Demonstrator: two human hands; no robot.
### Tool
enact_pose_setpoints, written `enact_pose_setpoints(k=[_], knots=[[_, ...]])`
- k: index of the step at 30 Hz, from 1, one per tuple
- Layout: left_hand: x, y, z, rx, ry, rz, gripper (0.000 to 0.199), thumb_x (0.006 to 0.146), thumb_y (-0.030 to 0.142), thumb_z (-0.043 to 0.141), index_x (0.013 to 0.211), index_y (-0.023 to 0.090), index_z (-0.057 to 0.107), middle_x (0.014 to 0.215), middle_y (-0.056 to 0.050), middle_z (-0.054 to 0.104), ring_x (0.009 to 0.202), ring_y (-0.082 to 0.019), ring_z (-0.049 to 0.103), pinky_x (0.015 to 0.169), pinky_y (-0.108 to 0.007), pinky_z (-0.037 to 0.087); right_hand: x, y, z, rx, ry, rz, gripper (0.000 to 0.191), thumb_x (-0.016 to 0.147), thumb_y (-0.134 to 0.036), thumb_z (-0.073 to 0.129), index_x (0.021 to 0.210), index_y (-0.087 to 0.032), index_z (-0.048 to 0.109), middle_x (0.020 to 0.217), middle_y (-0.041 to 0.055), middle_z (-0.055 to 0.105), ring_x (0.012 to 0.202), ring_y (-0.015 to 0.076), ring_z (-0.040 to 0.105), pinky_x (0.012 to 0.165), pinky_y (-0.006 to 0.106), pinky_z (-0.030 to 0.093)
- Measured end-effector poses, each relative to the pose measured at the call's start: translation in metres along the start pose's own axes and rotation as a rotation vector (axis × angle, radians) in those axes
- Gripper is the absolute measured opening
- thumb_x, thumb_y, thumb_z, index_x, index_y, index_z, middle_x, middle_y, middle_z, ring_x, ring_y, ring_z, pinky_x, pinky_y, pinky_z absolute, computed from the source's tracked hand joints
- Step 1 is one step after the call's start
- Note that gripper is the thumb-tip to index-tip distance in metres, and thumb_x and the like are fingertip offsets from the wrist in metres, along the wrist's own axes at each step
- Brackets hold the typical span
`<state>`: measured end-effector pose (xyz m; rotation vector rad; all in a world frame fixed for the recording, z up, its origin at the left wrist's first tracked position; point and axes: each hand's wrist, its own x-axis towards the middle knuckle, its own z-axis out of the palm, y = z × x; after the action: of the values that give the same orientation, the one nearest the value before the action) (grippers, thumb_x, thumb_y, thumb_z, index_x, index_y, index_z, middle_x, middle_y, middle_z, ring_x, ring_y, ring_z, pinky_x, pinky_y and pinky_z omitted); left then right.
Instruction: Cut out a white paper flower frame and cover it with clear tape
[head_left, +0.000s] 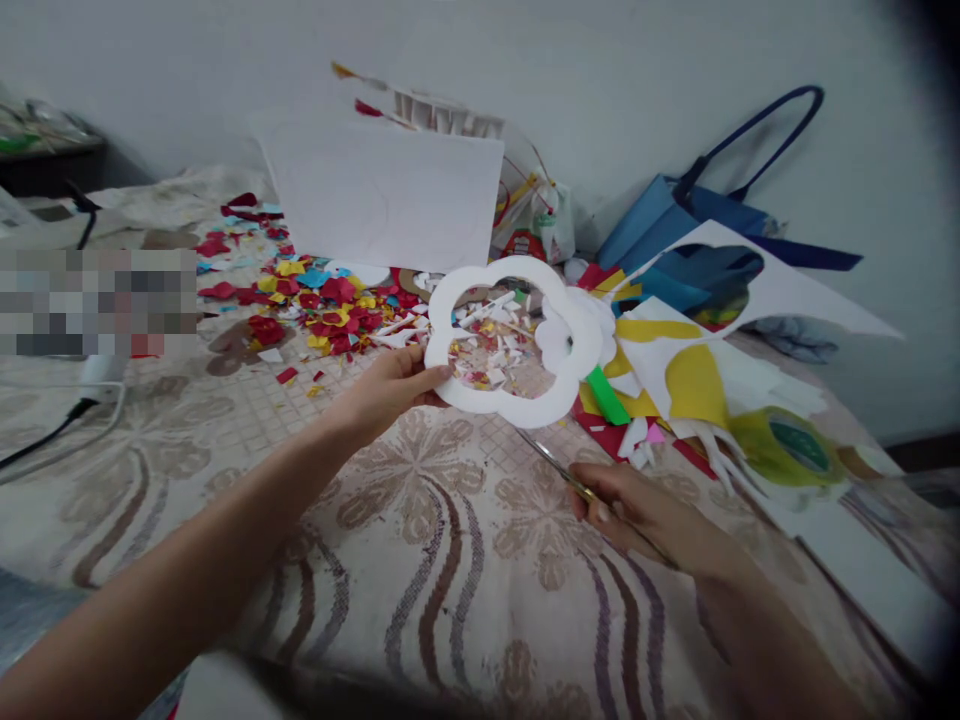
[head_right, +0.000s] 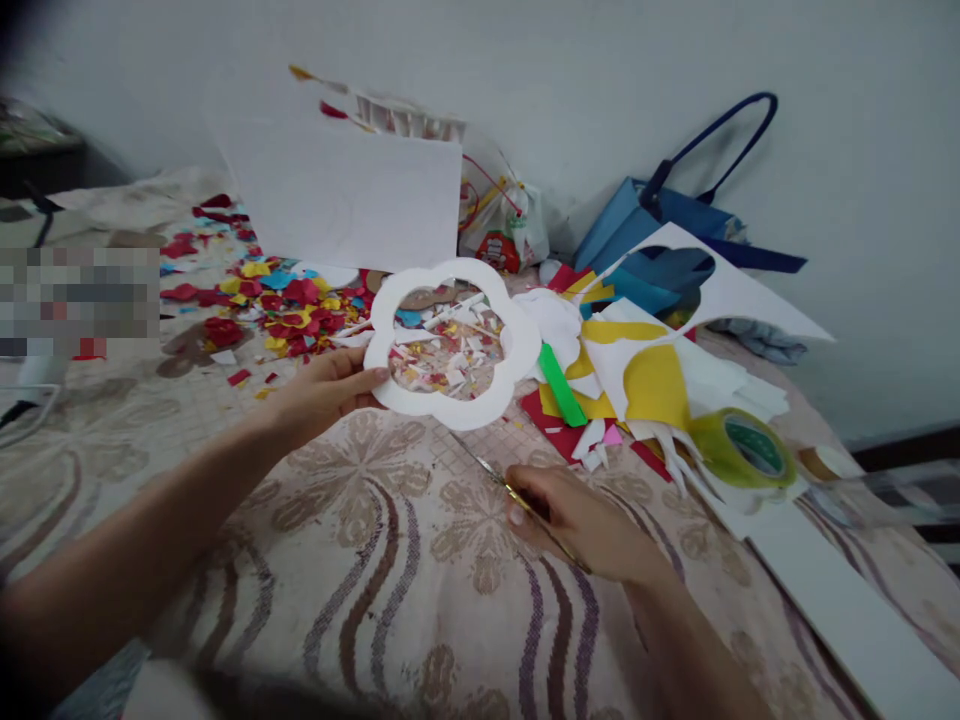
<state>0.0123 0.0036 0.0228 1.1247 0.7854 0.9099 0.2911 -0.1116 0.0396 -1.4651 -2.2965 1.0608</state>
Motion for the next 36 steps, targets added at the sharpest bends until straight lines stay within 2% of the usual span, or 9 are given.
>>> enact_pose_setpoints(k=[10, 17, 22, 27, 36], knots=[[-0.0004, -0.0049, 0.0019, 0.037, -0.034, -0.027, 0.028, 0.073, 0.029, 0.071, 0.096, 0.013, 0.066, 0.099, -0.008, 0.07, 0.085, -0.017, 0.065, 0.082, -0.033, 0.053, 0.0071, -0.0061, 0.0077, 0.096, 0.002, 0.094, 0.041, 0.086, -0.057, 0.044, 0.067, -0.021, 0.043, 0.06, -0.0019, 0.043, 0.056, 0.0139, 0.04, 0.051, 0.027, 0.029], [-0.002, -0.0032, 0.0029, 0.063, -0.025, -0.029, 0.02, 0.075, 0.025, 0.069, 0.092, 0.014, 0.067, 0.094, -0.006, 0.07, 0.08, -0.015, 0.064, 0.077, -0.029, 0.052, 0.0062, -0.0038, 0.0101, 0.144, -0.021, 0.116, 0.039, 0.087, -0.054, 0.045, 0.066, -0.021, 0.043, 0.06, -0.0033, 0.039, 0.049, 0.0104, 0.037, 0.044, 0.024, 0.024], [-0.0018, -0.0038, 0.0014, 0.127, -0.06, -0.011, 0.017, 0.077, 0.027, 0.067, 0.089, 0.015, 0.067, 0.091, -0.005, 0.07, 0.076, -0.014, 0.062, 0.072, -0.027, 0.051, 0.0057, -0.0005, 0.0115, 0.189, -0.033, 0.105, 0.039, 0.087, -0.052, 0.047, 0.065, -0.021, 0.042, 0.056, -0.0042, 0.038, 0.046, 0.0095, 0.035, 0.041, 0.023, 0.024], [-0.0018, -0.0037, 0.0001, 0.176, -0.091, 0.034, 0.018, 0.079, 0.027, 0.065, 0.091, 0.014, 0.066, 0.091, -0.005, 0.07, 0.075, -0.013, 0.062, 0.068, -0.024, 0.05, 0.0055, 0.001, 0.0104, 0.197, -0.05, 0.114, 0.037, 0.088, -0.05, 0.046, 0.065, -0.021, 0.042, 0.054, -0.005, 0.038, 0.046, 0.009, 0.036, 0.042, 0.022, 0.025], [-0.0025, -0.0029, -0.0001, 0.207, -0.069, 0.073, 0.021, 0.077, 0.028, 0.066, 0.092, 0.012, 0.065, 0.089, -0.006, 0.069, 0.075, -0.014, 0.062, 0.068, -0.026, 0.051, 0.0066, -0.0029, 0.0089, 0.159, -0.104, 0.206, 0.039, 0.089, -0.05, 0.045, 0.064, -0.021, 0.039, 0.05, -0.0074, 0.036, 0.043, 0.0076, 0.035, 0.044, 0.021, 0.025]])
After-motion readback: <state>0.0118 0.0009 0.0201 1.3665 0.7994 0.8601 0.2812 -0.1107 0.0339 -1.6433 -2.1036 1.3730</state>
